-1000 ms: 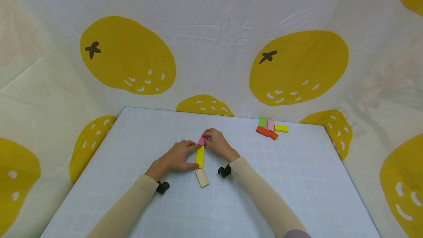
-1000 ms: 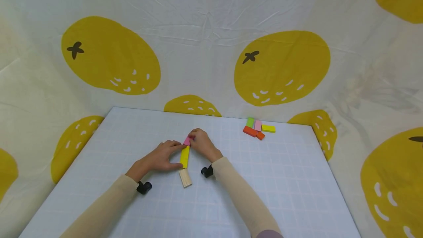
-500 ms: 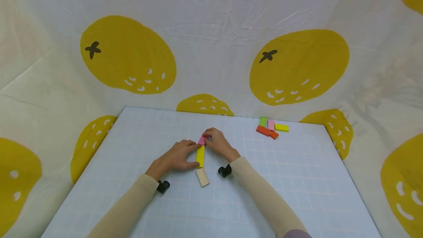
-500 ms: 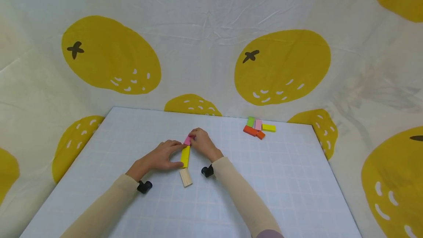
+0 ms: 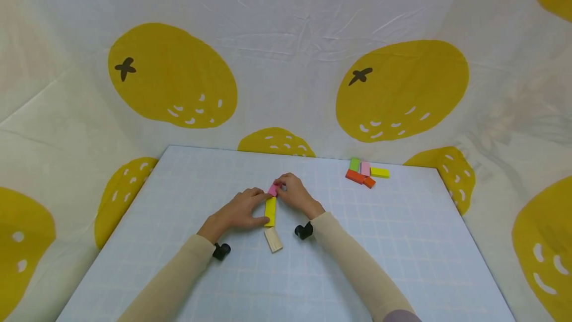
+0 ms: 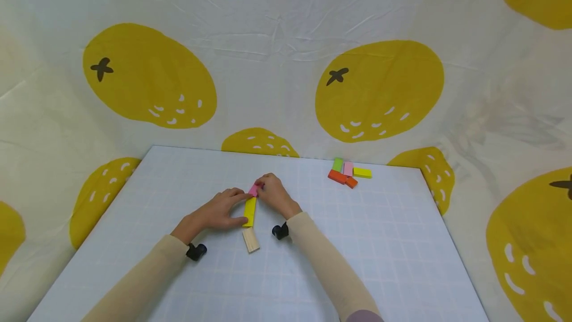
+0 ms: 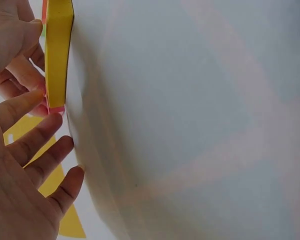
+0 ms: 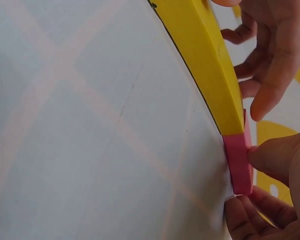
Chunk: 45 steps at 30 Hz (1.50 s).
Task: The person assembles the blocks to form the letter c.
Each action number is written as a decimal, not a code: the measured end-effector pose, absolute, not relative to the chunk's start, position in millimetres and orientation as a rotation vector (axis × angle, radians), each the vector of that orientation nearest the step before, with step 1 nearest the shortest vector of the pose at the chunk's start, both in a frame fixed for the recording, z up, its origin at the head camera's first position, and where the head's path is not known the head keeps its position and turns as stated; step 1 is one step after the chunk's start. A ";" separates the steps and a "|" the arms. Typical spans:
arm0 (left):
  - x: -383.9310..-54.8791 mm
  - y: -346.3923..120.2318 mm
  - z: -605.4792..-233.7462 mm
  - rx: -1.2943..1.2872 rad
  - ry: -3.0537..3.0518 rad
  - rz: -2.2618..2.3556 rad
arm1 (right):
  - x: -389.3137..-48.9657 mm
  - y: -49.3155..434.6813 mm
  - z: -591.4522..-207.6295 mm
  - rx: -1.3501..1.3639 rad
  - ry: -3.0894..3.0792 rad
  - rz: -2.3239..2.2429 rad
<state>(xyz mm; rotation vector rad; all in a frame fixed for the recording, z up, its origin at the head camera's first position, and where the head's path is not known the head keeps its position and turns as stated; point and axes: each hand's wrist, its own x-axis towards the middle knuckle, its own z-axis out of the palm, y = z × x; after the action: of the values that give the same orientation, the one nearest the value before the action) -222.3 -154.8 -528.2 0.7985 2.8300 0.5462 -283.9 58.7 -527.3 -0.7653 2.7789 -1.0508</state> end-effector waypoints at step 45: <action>-232.2 -137.9 -527.7 0.739 2.872 0.412 | -304.6 182.9 -508.2 -0.319 2.886 -1.088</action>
<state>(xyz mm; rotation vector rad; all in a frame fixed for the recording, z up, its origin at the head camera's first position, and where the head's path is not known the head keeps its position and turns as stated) -232.2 -137.9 -527.7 0.7392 2.8715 0.4121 -304.6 182.9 -508.2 -0.3191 2.8859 -1.0884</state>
